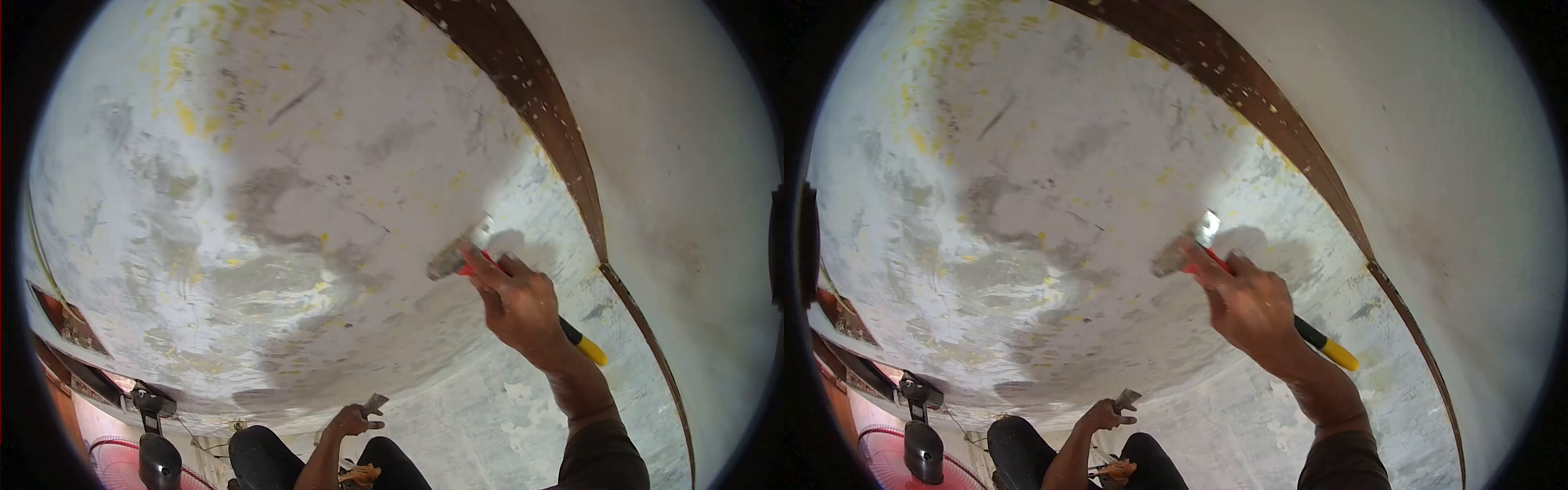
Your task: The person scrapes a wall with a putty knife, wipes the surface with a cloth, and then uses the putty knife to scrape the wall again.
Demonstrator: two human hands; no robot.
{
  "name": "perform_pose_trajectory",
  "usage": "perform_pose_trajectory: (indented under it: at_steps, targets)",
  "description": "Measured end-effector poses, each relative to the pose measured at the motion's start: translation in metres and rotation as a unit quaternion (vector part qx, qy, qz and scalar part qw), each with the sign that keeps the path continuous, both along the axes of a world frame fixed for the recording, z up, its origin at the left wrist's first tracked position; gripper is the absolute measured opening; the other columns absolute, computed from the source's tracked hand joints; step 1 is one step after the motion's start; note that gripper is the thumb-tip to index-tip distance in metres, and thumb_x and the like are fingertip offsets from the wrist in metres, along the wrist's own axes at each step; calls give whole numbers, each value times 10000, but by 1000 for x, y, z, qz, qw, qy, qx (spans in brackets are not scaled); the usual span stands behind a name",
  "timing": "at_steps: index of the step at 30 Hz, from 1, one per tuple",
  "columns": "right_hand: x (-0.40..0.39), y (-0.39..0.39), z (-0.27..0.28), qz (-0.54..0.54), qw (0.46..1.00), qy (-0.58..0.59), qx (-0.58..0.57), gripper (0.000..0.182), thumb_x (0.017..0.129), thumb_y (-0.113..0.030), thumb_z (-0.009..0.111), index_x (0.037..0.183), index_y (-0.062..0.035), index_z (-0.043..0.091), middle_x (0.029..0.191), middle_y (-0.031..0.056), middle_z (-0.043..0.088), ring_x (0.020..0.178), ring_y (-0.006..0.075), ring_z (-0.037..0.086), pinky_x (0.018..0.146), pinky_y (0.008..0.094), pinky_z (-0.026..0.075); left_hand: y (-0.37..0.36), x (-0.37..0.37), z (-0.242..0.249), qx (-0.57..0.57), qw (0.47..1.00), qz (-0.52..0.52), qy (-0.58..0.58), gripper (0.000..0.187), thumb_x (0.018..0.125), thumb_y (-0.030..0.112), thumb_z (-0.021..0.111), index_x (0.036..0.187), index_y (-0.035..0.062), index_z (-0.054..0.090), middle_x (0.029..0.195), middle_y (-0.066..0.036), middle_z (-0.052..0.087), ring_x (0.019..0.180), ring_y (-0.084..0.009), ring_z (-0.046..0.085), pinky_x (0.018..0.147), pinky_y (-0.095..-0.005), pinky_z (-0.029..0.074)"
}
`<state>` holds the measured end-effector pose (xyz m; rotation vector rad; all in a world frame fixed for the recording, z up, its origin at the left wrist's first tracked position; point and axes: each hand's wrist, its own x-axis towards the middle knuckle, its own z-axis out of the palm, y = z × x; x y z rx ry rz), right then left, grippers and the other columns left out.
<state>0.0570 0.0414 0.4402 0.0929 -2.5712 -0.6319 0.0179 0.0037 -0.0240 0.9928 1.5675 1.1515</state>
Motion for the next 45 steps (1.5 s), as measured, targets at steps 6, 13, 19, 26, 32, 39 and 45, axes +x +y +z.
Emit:
perform_pose_trajectory:
  at_steps: [6,13,19,26,32,39,45]
  targets:
    - [-18,-28,23,38,999,19,20,536,793,4,681,1301,-144,593,708,119,596,582,269,605,523,351,501,-2,-9,17,32,999,20,-11,563,718,583,755,1147,223,695,642,-67,614,606,-175,607,623,-358,494]
    - [-10,-9,38,74,995,56,-32,573,753,74,634,1282,-145,617,749,159,605,593,274,592,551,314,487,-8,-8,-11,22,999,20,37,599,708,611,747,1172,237,682,610,-48,595,576,-163,603,595,-334,497]
    - [12,48,52,41,995,87,5,505,835,13,632,1317,-133,585,706,146,565,568,251,513,534,301,432,-7,-11,13,13,1000,9,-2,598,713,631,730,1171,250,680,647,-81,612,666,-219,640,690,-377,505]
    - [6,31,74,58,997,41,14,636,778,29,665,1367,-177,539,737,147,623,604,283,593,565,351,498,0,-6,-3,12,999,7,34,583,715,631,722,1162,258,689,821,-123,671,811,-263,656,762,-393,508]
    - [0,24,78,42,998,50,19,642,761,41,678,1350,-186,558,726,148,640,627,274,618,576,343,506,0,-6,1,34,998,31,31,568,706,608,746,1143,248,698,779,-108,648,731,-244,630,709,-372,500]
    - [-3,38,74,49,998,45,21,634,767,7,683,1350,-212,559,750,143,649,643,274,620,567,367,502,11,3,-29,35,996,0,81,592,712,632,724,1160,247,692,954,-157,699,910,-316,659,834,-406,498]
    - [-3,24,77,79,995,43,50,646,753,30,677,1338,-221,572,742,128,639,612,274,621,556,372,506,-5,-6,-9,0,998,19,53,598,709,632,721,1156,236,694,926,-158,702,932,-309,663,857,-403,494]
